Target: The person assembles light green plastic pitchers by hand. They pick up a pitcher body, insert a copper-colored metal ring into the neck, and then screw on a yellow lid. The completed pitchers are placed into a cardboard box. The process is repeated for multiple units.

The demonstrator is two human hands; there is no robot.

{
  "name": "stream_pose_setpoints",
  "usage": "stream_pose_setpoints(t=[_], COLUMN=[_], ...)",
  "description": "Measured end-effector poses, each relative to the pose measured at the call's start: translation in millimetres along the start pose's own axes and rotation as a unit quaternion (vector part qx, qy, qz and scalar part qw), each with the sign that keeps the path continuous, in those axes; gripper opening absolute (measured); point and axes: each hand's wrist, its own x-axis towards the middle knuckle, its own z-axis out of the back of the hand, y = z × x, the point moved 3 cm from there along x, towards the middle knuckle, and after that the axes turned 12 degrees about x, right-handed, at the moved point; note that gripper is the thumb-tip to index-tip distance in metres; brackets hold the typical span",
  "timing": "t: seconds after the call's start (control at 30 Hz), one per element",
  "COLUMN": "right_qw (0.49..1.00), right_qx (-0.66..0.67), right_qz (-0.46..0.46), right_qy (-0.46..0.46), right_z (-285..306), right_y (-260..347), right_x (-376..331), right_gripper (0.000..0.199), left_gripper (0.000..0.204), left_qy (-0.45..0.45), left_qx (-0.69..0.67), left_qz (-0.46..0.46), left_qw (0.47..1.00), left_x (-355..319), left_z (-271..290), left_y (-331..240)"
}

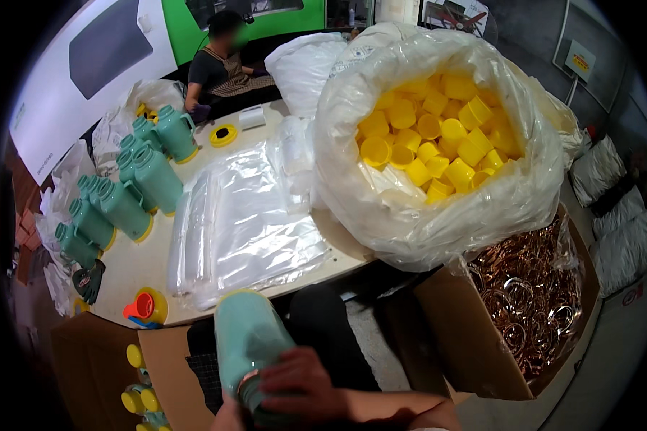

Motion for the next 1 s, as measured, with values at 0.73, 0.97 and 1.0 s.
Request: stream_pose_setpoints(t=[0.73,0.97,1.0], right_qw=[0.758,0.759,0.775], right_qx=[-0.386,-0.445,-0.427], right_qz=[-0.469,-0.254,-0.207], right_qy=[-0.240,-0.401,-0.417], right_z=[327,334,326], right_y=[-495,-422,-399], right_x=[1,15,29], right_gripper=[0.044,0.054,0.055], left_gripper=[0.065,0.064,0.064], left_qy=[0.193,0.145,0.148], left_qx=[0.094,0.211,0.196], left_qz=[0.091,0.063,0.065], left_qw=[0.972,0.965,0.967], left_x=[11,22,21], left_z=[9,-7,-5], left_y=[-72,-84,-83])
